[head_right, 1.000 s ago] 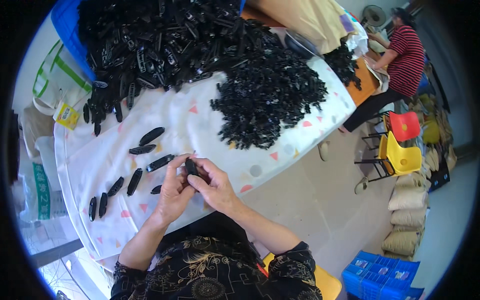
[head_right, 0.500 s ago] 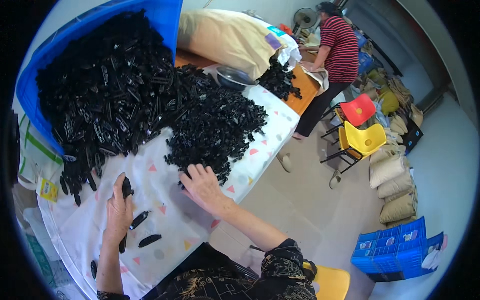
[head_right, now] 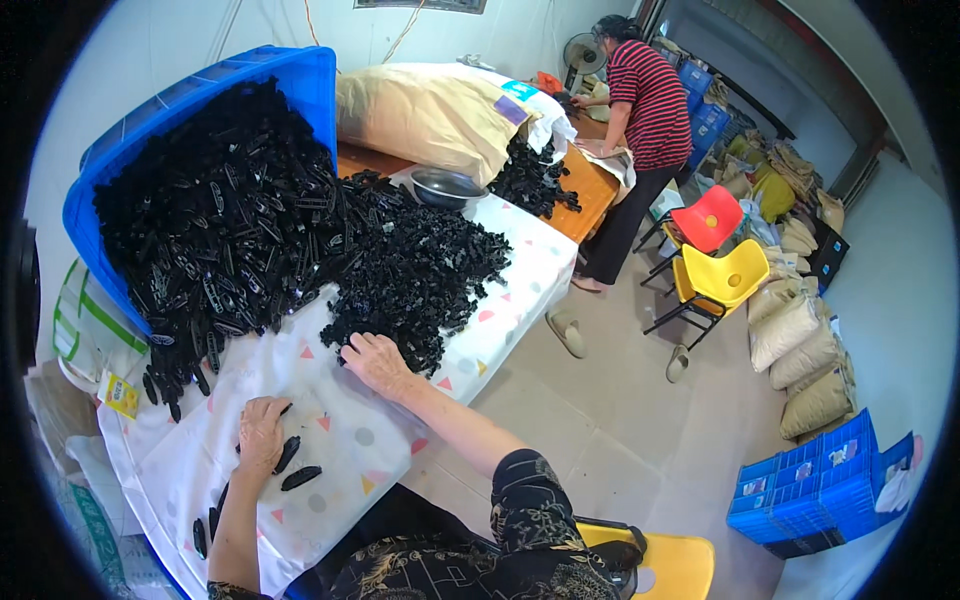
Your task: The worker is manually assembling small black plastic components at a workbench in a factory.
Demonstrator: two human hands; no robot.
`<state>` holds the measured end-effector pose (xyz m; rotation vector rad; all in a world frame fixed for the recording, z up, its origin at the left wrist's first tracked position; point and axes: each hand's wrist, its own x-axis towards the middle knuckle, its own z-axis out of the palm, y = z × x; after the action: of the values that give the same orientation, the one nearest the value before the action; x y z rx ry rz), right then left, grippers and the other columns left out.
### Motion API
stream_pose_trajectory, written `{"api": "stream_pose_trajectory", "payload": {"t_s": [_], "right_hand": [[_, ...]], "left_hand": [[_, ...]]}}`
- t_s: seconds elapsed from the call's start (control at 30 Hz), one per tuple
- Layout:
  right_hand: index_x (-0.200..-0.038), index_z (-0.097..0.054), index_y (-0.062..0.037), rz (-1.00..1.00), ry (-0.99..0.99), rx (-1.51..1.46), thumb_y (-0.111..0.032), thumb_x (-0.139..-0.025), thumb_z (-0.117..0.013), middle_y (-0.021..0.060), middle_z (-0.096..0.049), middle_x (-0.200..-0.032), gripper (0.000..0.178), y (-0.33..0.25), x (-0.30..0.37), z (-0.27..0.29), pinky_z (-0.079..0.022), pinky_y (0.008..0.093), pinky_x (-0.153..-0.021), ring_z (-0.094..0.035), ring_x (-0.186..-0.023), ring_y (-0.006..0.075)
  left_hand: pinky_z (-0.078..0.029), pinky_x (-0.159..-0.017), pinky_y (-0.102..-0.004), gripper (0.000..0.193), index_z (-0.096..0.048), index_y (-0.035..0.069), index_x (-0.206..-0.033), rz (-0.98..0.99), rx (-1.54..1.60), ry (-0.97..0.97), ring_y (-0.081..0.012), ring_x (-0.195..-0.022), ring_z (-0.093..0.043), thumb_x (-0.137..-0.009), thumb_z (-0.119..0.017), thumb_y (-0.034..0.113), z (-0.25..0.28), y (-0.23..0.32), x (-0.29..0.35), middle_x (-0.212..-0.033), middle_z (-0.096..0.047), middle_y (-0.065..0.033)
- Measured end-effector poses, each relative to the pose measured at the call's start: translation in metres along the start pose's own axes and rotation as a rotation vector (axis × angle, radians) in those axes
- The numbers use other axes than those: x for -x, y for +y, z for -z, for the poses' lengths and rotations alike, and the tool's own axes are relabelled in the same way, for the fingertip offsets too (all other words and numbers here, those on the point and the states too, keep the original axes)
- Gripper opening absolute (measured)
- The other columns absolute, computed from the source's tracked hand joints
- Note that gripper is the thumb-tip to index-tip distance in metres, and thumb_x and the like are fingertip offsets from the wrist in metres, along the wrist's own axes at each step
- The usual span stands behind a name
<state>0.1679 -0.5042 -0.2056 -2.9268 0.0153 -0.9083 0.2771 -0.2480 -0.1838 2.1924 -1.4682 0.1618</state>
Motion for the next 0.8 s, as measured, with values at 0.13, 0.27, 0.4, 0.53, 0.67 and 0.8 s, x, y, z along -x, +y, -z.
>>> {"api": "stream_pose_trajectory", "payload": {"t_s": [0.13,0.27,0.4,0.53,0.67,0.8], "right_hand": [[-0.085,-0.056,-0.0076,-0.112,-0.134,0.001,-0.013,-0.078,-0.057,0.0101,-0.055,-0.085,0.009,-0.009,0.000,0.006,-0.050,0.0358,-0.067,-0.058,-0.082,0.0256],[-0.091,-0.056,-0.0057,-0.079,-0.273,-0.060,-0.007,-0.075,-0.055,0.0137,-0.058,-0.088,0.016,-0.017,-0.002,0.009,-0.051,0.0411,-0.068,-0.059,-0.085,0.0312],[-0.094,-0.062,-0.0069,-0.200,-0.389,-0.038,-0.003,-0.069,-0.058,0.0156,-0.062,-0.095,0.026,-0.001,-0.005,0.016,-0.052,0.0412,-0.074,-0.062,-0.089,0.0313],[-0.091,-0.060,-0.0049,-0.225,-0.224,-0.099,-0.002,-0.072,-0.059,0.0151,-0.062,-0.091,0.019,0.019,-0.002,0.022,-0.051,0.0409,-0.073,-0.062,-0.085,0.0345],[-0.093,-0.057,-0.0034,-0.424,-0.026,-0.529,0.003,-0.078,-0.060,0.0081,-0.059,-0.077,0.016,0.011,-0.014,0.010,-0.050,0.0289,-0.064,-0.062,-0.072,0.0163],[-0.097,-0.058,-0.0008,-0.679,-0.052,-1.110,0.002,-0.085,-0.055,0.0026,-0.060,-0.087,0.013,-0.011,-0.016,0.009,-0.048,0.0225,-0.070,-0.059,-0.077,0.0099]], "left_hand": [[-0.040,-0.083,-0.0420,0.036,-0.060,0.013,-0.102,0.048,-0.104,0.047,-0.0276,-0.097,-0.052,-0.070,-0.052,-0.002,0.007,0.006,0.027,-0.098,-0.056,-0.0079],[-0.039,-0.084,-0.0420,0.034,-0.061,0.011,-0.100,0.094,-0.165,0.084,-0.0287,-0.096,-0.052,-0.069,-0.053,-0.001,0.020,0.007,0.062,-0.096,-0.056,-0.0091],[-0.039,-0.089,-0.0422,0.026,-0.061,0.007,-0.097,0.116,-0.116,0.066,-0.0310,-0.098,-0.051,-0.072,-0.056,0.005,0.027,0.011,0.076,-0.097,-0.056,-0.0112],[-0.037,-0.092,-0.0401,0.021,-0.061,0.010,-0.099,0.114,-0.062,-0.012,-0.0270,-0.103,-0.050,-0.079,-0.060,0.015,0.035,0.016,0.071,-0.103,-0.056,-0.0069],[-0.037,-0.091,-0.0399,0.020,-0.060,0.011,-0.100,0.161,-0.007,0.043,-0.0254,-0.105,-0.050,-0.080,-0.060,0.017,0.044,0.007,0.078,-0.104,-0.057,-0.0069],[-0.040,-0.088,-0.0410,0.021,-0.060,0.009,-0.101,0.304,-0.021,0.103,-0.0283,-0.100,-0.055,-0.081,-0.058,0.015,0.056,-0.024,0.055,-0.102,-0.060,-0.0096]]}}
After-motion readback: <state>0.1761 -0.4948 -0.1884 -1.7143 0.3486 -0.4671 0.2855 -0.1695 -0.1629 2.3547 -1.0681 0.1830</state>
